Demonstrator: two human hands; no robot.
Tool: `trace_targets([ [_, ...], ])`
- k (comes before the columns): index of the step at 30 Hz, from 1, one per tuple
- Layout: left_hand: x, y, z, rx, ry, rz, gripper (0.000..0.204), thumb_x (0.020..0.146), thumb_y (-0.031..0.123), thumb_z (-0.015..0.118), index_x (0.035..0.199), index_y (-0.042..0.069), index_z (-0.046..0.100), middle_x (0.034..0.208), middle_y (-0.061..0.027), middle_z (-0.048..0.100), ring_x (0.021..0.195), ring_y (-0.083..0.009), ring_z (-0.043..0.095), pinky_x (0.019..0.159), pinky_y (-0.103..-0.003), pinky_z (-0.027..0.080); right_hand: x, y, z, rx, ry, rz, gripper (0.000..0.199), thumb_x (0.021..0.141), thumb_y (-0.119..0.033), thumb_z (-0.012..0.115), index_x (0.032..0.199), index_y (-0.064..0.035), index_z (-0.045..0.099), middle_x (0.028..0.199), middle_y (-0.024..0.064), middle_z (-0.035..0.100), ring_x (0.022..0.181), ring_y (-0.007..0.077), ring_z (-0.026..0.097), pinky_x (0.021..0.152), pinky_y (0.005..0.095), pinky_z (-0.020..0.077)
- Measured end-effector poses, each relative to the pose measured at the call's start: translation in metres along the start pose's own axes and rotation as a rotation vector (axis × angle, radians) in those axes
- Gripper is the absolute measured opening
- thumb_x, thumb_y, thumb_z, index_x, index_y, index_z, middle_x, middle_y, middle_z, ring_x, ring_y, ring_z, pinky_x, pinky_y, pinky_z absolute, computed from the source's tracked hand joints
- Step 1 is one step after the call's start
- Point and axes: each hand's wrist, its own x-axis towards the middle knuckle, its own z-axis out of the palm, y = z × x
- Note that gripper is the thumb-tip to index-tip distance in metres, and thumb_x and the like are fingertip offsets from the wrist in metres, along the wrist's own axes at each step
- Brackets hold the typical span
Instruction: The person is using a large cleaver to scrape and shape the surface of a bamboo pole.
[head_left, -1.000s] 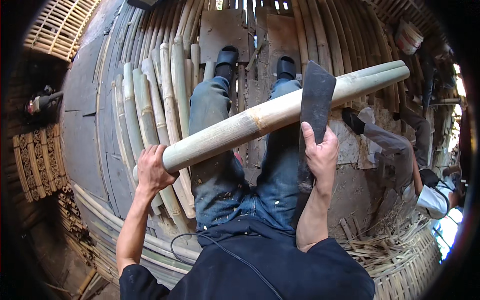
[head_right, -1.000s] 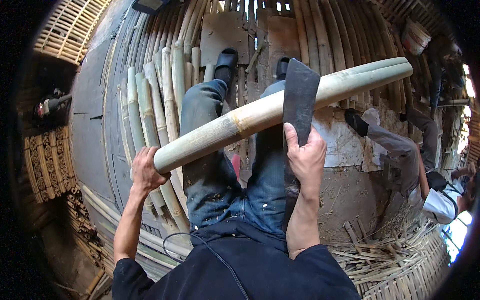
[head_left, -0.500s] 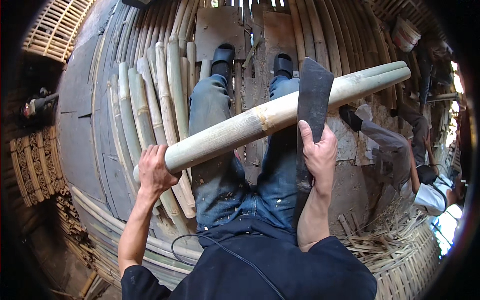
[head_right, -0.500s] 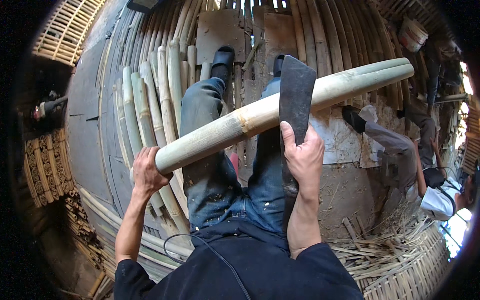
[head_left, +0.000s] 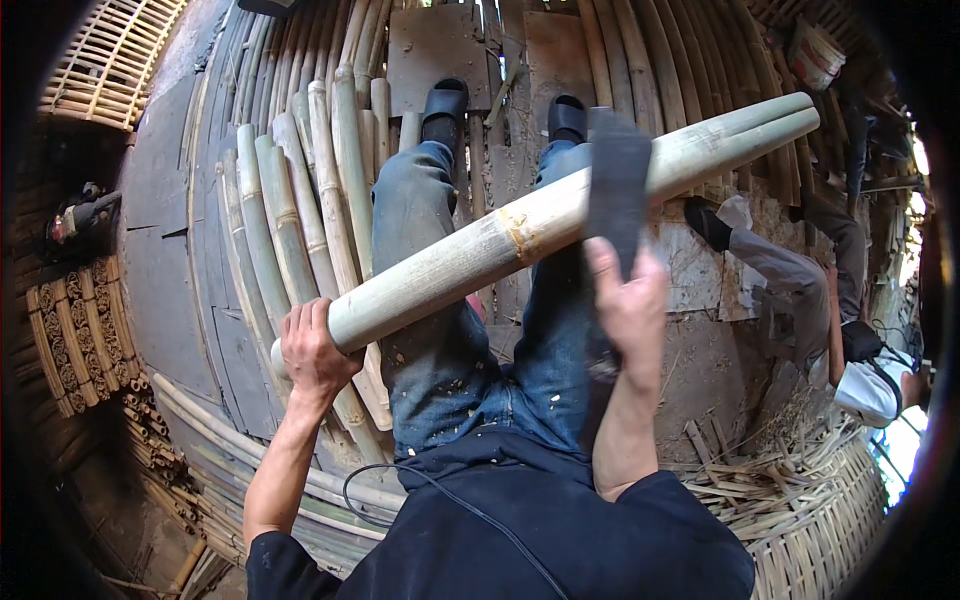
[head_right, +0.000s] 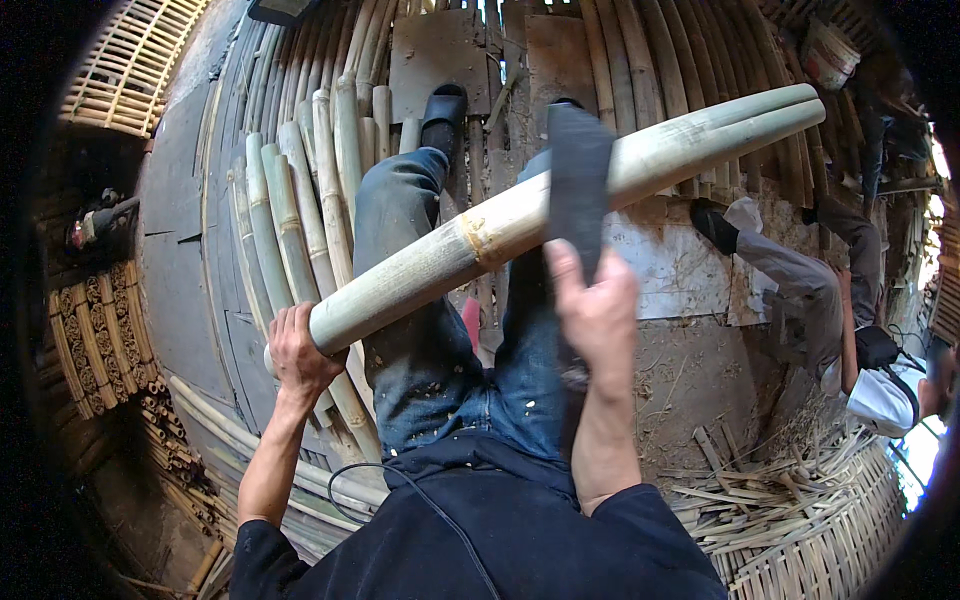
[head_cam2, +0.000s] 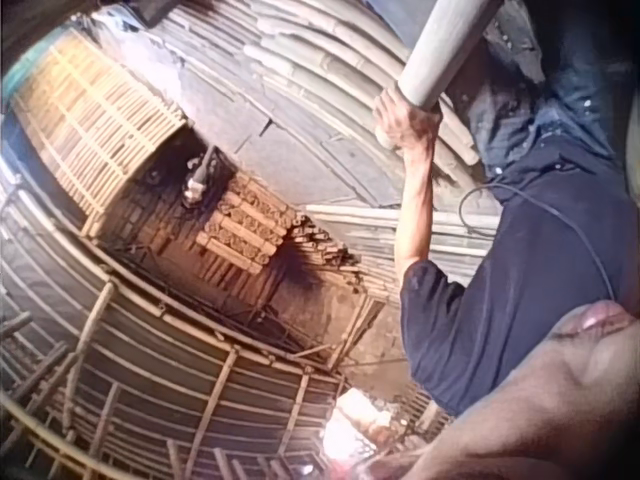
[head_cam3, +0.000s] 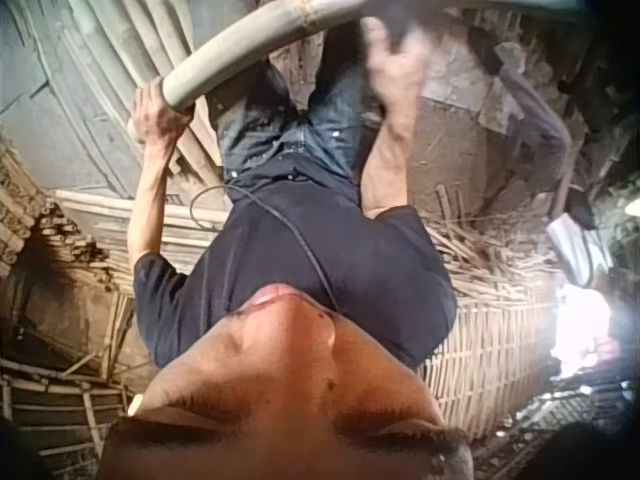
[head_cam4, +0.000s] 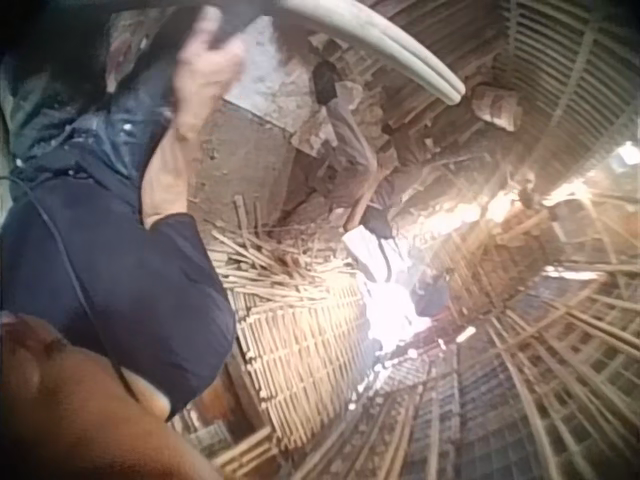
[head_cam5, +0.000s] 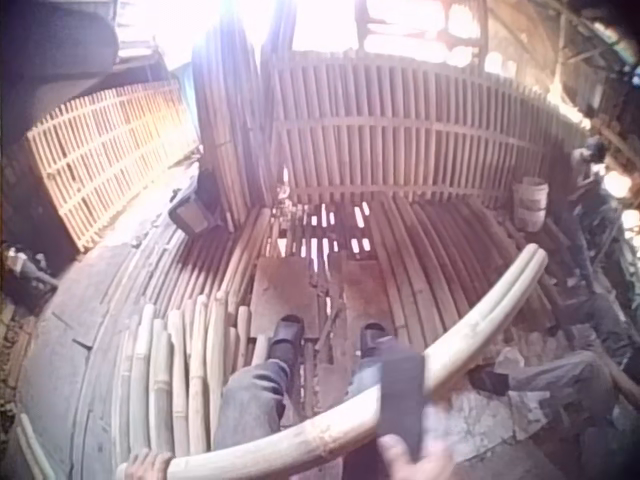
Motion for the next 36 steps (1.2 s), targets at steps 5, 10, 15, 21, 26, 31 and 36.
trace_targets([
  [5, -0.007, -0.01, 0.005, 0.013, 0.004, 0.008, 0.058, 0.066, 0.02, 0.09, 0.115, 0.001, 0.066, 0.102, -0.017, 0.068, 0.097, -0.0386, 0.066, 0.091, -0.048, 0.051, -0.022, -0.017, 0.044, -0.133, -0.206, -0.091, 0.041, 0.102, -0.044, 0.074, 0.116, -0.0064, 0.076, 0.078, 0.0236, 0.075, 0.082, 0.0477, 0.076, 0.074, 0.0533, 0.0596],
  [10, -0.008, -0.006, 0.004, 0.01, -0.001, 0.013, 0.061, 0.064, 0.019, 0.09, 0.117, 0.001, 0.064, 0.104, -0.0172, 0.068, 0.099, -0.0382, 0.066, 0.094, -0.048, 0.049, 0.001, -0.001, 0.001, 0.042, 0.03, 0.013, 0.045, 0.105, -0.042, 0.075, 0.111, 0.0019, 0.076, 0.09, 0.0173, 0.08, 0.082, 0.0248, 0.076, 0.077, 0.0417, 0.0594],
  [15, -0.005, 0.009, 0.001, 0.025, 0.021, 0.014, 0.061, 0.067, 0.021, 0.09, 0.118, 0.001, 0.064, 0.105, -0.0166, 0.067, 0.098, -0.0374, 0.065, 0.092, -0.047, 0.049, -0.012, -0.01, 0.014, -0.156, -0.07, 0.015, 0.049, 0.104, -0.048, 0.074, 0.111, 0.0007, 0.074, 0.088, 0.0229, 0.079, 0.077, 0.0358, 0.078, 0.075, 0.0487, 0.0598],
  [21, -0.018, -0.005, 0.001, 0.006, 0.001, 0.023, 0.063, 0.065, 0.017, 0.091, 0.121, 0.003, 0.065, 0.103, -0.0174, 0.068, 0.098, -0.0385, 0.066, 0.092, -0.048, 0.049, -0.014, -0.011, 0.04, 0.031, -0.19, -0.07, 0.043, 0.102, -0.043, 0.075, 0.113, -0.0012, 0.076, 0.088, 0.0244, 0.078, 0.083, 0.0394, 0.08, 0.075, 0.0482, 0.0609],
  [26, -0.01, 0.003, 0.003, 0.006, 0.034, 0.016, 0.061, 0.067, 0.02, 0.09, 0.12, 0.003, 0.065, 0.101, -0.017, 0.067, 0.094, -0.0382, 0.064, 0.087, -0.048, 0.048, -0.001, -0.01, 0.006, 0.05, -0.077, 0.061, 0.042, 0.105, -0.04, 0.075, 0.112, 0.0016, 0.076, 0.093, 0.0148, 0.081, 0.081, 0.0237, 0.076, 0.074, 0.041, 0.0604],
  [31, -0.006, 0.009, 0.004, -0.018, 0.006, 0.01, 0.061, 0.067, 0.02, 0.091, 0.12, 0.003, 0.064, 0.099, -0.0164, 0.066, 0.093, -0.0382, 0.064, 0.087, -0.048, 0.048, -0.053, -0.022, 0.091, -0.324, -0.541, -0.272, 0.051, 0.1, -0.054, 0.074, 0.099, -0.0031, 0.071, 0.079, 0.0292, 0.072, 0.078, 0.0523, 0.073, 0.071, 0.0583, 0.0589],
  [36, -0.017, 0.004, 0.009, 0.008, -0.008, -0.006, 0.067, 0.068, 0.019, 0.089, 0.126, 0.0, 0.062, 0.112, -0.0156, 0.068, 0.1, -0.036, 0.064, 0.094, -0.048, 0.048, -0.023, -0.025, 0.046, -0.181, -0.303, -0.153, 0.047, 0.102, -0.047, 0.073, 0.104, -0.0001, 0.072, 0.08, 0.0259, 0.076, 0.072, 0.0444, 0.077, 0.066, 0.0527, 0.0608],
])
